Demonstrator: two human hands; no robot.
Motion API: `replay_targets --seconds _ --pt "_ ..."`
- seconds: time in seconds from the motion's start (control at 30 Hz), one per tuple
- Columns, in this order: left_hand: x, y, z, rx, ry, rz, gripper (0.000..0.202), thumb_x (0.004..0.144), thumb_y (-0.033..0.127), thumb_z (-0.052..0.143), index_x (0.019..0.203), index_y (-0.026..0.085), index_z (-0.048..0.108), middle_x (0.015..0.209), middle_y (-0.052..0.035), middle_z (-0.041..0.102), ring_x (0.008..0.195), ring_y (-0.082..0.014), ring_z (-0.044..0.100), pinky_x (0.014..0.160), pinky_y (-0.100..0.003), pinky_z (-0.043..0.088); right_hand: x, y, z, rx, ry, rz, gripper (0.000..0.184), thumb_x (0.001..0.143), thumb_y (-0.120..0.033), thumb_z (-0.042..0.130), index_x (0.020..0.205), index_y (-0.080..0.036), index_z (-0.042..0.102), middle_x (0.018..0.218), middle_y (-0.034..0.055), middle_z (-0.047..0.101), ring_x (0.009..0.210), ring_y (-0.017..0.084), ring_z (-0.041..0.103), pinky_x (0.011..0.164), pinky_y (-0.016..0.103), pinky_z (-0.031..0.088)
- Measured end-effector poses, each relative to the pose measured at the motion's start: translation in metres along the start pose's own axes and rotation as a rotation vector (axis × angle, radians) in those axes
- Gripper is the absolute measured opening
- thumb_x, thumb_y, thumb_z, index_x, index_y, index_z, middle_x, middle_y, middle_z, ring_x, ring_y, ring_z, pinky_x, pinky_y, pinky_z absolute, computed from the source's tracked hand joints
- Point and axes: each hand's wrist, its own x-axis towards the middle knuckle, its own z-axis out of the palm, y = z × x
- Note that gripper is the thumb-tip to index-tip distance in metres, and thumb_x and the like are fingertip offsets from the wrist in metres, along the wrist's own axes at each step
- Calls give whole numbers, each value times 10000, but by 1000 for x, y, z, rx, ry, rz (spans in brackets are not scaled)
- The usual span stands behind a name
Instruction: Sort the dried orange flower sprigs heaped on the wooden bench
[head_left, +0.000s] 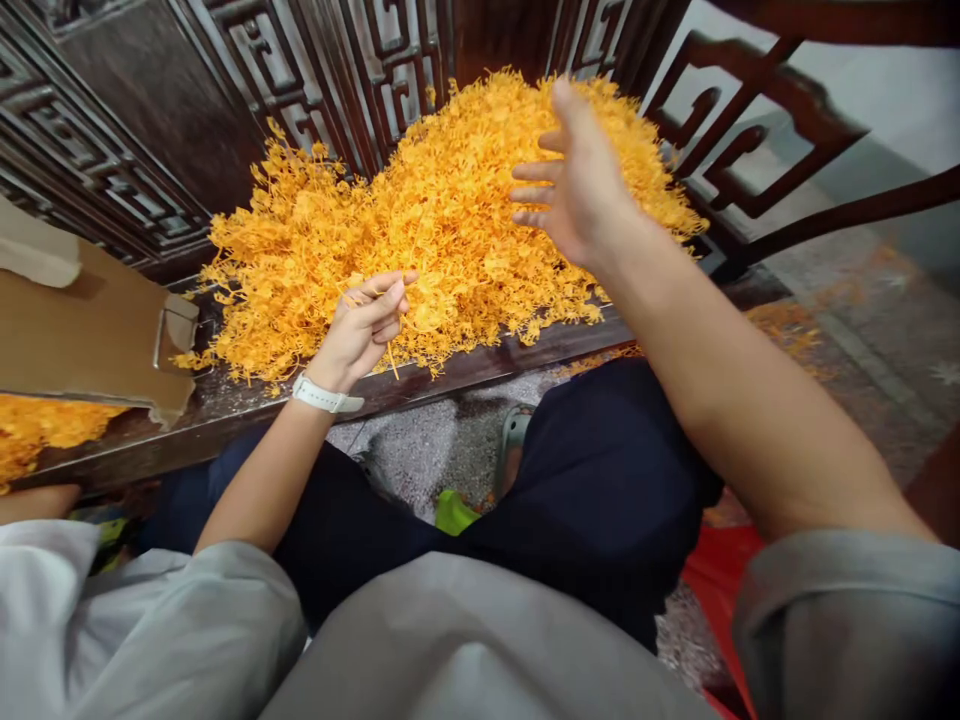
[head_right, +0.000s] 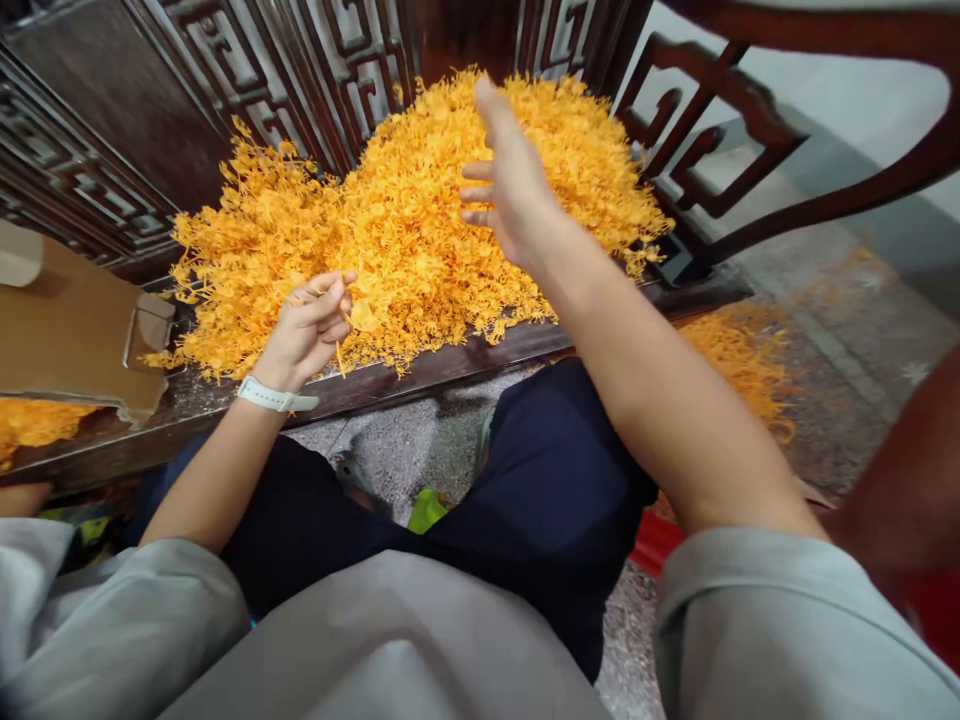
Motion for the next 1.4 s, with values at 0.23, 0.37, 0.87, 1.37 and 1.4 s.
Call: replay_targets --seconds 0.23,0.37,0.87,1.37,1.4 --pt "-2 -1 7 -77 -8 -50 125 865 71 796 910 186 814 696 5 665 429 0 288 409 -118 264 -35 0 53 99 -471 88 441 947 -614 748 857 -194 652 803 41 649 753 145 624 614 238 500" --pt "-6 2 3 -81 -30 -46 83 890 153 812 839 176 751 707 11 617 451 -5 291 427 -115 290 -47 -8 68 106 -660 34 409 859 -439 901 728 -175 618 658 -18 581 603 85 552 541 207 431" --pt "-45 18 0 94 10 -20 296 749 343 963 776 149 741 551 79 382 458 -34 323 447 -181 278 -40 -10 71 -39 -944 154 442 724 -309 1000 697 -145 591 620 -63 509 563 59 528 555 202 466" --pt "-107 50 27 -166 167 10 171 1012 237 692 850 194 657 563 86 165 446 -66 209 412 -149 288 -42 -9 122 402 -244 178 294 964 -225 751 746 -199 555 640 -9 592 552 109 555 519 246 464" --pt "-114 53 28 -171 157 41 167 1008 256 705 858 198 660 554 88 152 441 -67 213 411 -150 292 -36 -11 115 409 -165 182 306 979 -236 731 742 -202 541 634 -11 592 537 99 534 509 236 452"
